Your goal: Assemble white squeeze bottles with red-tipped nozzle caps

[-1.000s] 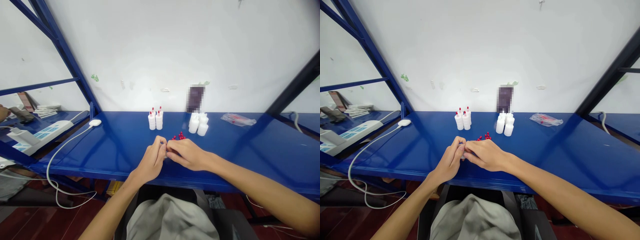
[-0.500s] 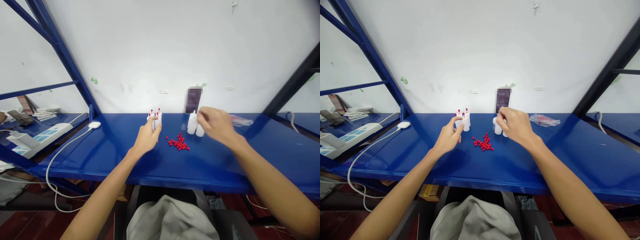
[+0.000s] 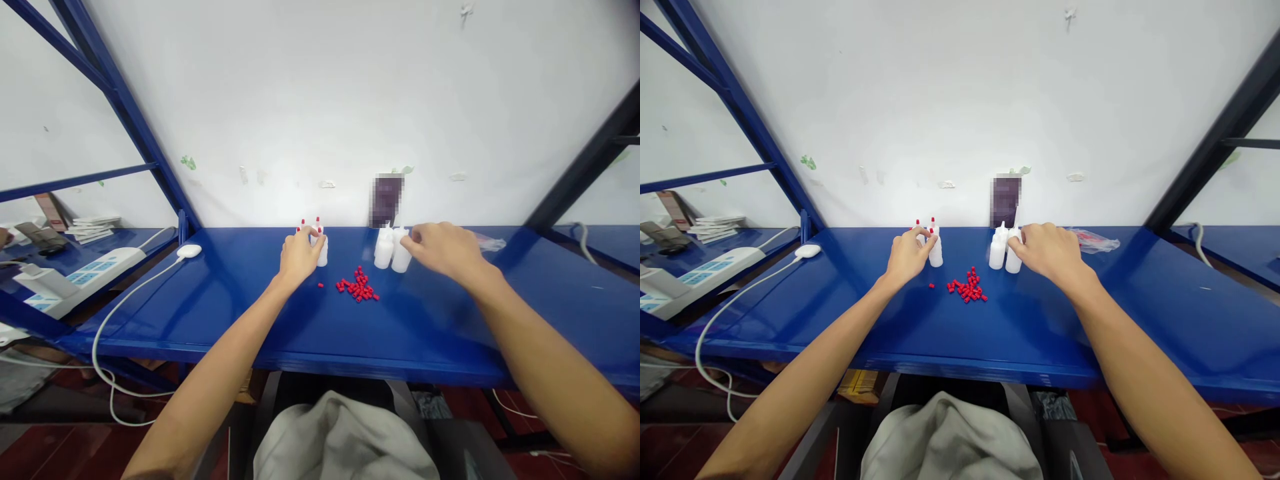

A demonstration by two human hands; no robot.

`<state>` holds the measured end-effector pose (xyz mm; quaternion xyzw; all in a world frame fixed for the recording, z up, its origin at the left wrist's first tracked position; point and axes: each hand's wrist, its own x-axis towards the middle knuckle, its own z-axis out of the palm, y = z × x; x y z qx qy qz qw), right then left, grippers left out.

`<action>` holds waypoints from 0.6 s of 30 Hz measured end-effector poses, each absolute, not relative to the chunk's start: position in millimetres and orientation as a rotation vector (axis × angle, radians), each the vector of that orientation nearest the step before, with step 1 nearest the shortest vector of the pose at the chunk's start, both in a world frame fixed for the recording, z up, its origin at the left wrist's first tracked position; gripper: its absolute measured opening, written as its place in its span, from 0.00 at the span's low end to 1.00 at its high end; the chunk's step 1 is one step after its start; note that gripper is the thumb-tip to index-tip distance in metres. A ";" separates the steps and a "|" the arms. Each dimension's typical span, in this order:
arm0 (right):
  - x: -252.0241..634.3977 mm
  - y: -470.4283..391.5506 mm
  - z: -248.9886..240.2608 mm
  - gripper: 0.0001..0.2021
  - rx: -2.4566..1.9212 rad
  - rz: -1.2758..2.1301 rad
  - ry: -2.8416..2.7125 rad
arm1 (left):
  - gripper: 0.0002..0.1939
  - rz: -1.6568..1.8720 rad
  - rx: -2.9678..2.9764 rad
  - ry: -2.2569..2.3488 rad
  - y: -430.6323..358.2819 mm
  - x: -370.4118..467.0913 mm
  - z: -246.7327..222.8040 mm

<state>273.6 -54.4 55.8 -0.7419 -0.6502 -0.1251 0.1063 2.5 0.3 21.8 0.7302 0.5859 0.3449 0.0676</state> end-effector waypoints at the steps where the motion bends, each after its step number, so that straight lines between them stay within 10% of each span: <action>1: 269.7 -56.3 56.0 0.20 -2.146 -0.395 -1.880 | 0.17 1.043 2.201 1.780 0.1 4.1 22.3; 10: 177.3 -87.9 16.9 0.16 -0.718 -0.199 -2.741 | 0.16 1.025 2.243 1.763 -0.6 13.2 24.2; 18: 183.9 -80.7 1.3 0.17 -0.709 -0.242 -2.801 | 0.10 1.220 2.381 1.658 -44.3 -7.7 17.1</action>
